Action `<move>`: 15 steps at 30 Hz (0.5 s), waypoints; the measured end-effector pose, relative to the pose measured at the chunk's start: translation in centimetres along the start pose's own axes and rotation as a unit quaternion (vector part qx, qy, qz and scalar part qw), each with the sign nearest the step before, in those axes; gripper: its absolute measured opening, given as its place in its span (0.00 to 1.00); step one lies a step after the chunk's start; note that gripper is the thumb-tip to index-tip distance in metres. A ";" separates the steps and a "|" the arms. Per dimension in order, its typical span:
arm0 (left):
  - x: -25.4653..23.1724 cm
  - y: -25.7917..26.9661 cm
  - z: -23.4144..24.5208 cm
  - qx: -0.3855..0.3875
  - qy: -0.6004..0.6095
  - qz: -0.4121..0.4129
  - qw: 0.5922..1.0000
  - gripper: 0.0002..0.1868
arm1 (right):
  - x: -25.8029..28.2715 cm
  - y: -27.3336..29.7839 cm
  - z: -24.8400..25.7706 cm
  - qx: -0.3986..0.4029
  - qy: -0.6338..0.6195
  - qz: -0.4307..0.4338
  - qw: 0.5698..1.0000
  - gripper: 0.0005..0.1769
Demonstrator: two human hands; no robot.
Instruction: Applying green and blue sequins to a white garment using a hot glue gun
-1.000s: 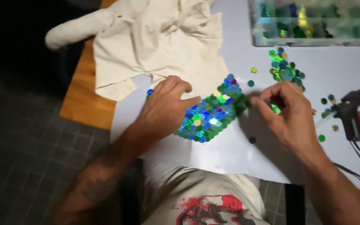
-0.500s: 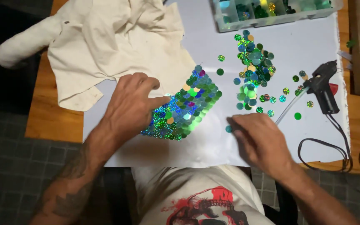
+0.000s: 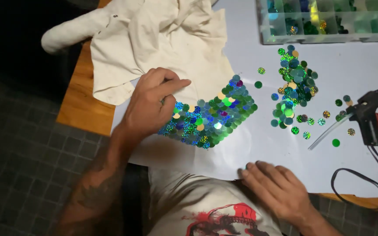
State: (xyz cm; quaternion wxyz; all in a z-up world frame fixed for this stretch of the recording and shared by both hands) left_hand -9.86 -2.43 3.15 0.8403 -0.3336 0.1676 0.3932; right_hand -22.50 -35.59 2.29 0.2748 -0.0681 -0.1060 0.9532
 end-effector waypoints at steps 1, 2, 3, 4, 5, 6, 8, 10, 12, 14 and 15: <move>-0.3 0.1 0.0 -0.014 -0.003 0.003 1.000 0.24 | 0.3 -0.1 0.2 -0.016 -0.002 0.025 1.000 0.18; -0.6 0.2 -0.2 -0.016 -0.004 0.002 1.000 0.24 | 0.5 -1.0 1.1 -0.017 -0.001 0.026 1.000 0.18; -0.8 0.4 -0.4 -0.022 0.011 0.006 1.000 0.23 | 0.8 -1.8 2.1 -0.019 -0.037 0.039 0.998 0.14; -1.0 0.6 -0.2 -0.030 0.021 0.010 0.999 0.22 | 0.9 -2.9 2.9 -0.024 -0.073 0.056 0.995 0.14; -1.6 0.8 -0.5 -0.033 0.015 0.011 0.999 0.22 | 1.2 -2.0 1.7 -0.029 -0.072 0.061 0.995 0.14; -2.3 1.1 -0.8 -0.034 0.055 0.003 0.998 0.20 | 1.1 -1.1 0.5 -0.043 -0.134 0.011 0.990 0.14; -4.6 1.1 -1.5 -0.041 0.088 -0.004 0.995 0.18 | 1.0 -0.8 -0.2 -0.058 -0.196 -0.030 0.978 0.14; -7.9 0.7 -2.5 -0.013 0.124 0.011 0.992 0.05 | 0.3 -1.8 0.6 -0.083 -0.339 -0.197 0.916 0.12; -9.2 0.7 -4.9 0.009 0.154 0.017 0.988 0.10 | -0.8 -2.6 -0.1 -0.095 -0.402 -0.248 0.876 0.18; -9.8 0.1 -6.2 0.029 0.181 0.023 0.983 0.15 | -2.0 -4.2 -0.3 -0.105 -0.464 -0.293 0.829 0.24; -9.6 -0.4 -6.3 0.036 0.202 0.055 0.977 0.14 | -2.6 -5.4 -0.2 -0.088 -0.480 -0.310 0.816 0.26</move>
Point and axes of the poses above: each hand's wrist, its own y-axis away from the middle knuckle, its own z-axis out of the back of the hand, x = y × z, the point moved 2 cm from there along -y, towards the middle knuckle, and after that the axes turned 12 degrees about x, right-handed, at the moved point
